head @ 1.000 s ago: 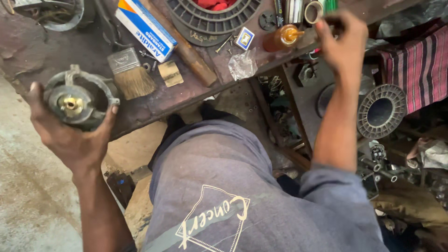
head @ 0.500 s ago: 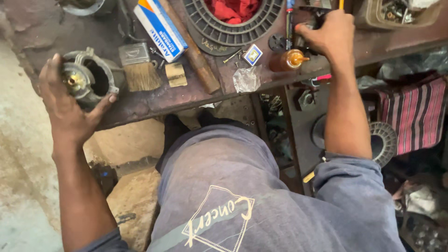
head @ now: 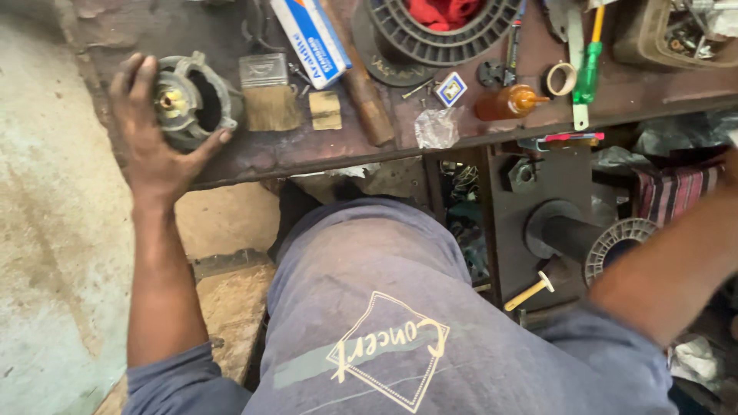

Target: The person disassembles a small electric motor, applies lubricant to the rotor shaft and bearings, and reassembles the components. They use a screwdriver to remove parts, a bottle to apply oil, and pliers to adjust a small metal piece on the rotor.

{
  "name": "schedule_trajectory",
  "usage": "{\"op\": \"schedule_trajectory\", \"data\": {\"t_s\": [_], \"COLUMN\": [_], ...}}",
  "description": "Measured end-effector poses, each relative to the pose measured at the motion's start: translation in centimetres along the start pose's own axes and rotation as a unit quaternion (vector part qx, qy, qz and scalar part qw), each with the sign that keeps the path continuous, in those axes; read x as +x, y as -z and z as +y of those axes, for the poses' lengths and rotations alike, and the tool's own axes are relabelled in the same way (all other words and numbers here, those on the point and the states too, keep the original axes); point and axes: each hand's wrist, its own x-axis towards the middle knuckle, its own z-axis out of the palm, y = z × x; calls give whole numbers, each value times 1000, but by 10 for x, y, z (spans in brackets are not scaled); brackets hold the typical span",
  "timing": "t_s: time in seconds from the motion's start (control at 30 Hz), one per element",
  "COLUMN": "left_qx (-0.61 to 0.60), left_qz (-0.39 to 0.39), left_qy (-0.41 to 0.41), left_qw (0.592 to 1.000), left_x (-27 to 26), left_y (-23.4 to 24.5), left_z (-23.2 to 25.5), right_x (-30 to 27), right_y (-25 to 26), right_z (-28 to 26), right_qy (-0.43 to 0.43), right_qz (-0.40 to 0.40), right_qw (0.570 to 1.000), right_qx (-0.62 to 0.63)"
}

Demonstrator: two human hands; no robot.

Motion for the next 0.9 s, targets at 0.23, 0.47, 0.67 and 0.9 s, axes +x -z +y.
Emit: {"op": "schedule_trajectory", "data": {"t_s": [0.23,0.47,0.67,0.9], "left_qx": [-12,-28,-86,-770], "left_qz": [39,47,61,100], "left_qy": [-12,-50,-30,238], "left_qw": [999,997,994,583], "left_x": [5,12,10,-20], "left_y": [-9,-6,11,38], "left_z": [-5,-9,-9,8], "right_x": [-97,-136,-128,-120], "right_y": [-54,-207,-231,-229], "right_z": [-106,-190,-240,-295], "right_qy": [-43,-108,-41,61], "right_qz": [-220,-410,-378,-338], "right_qw": [971,875,885,901], "right_qx": [85,235,270,265]}}
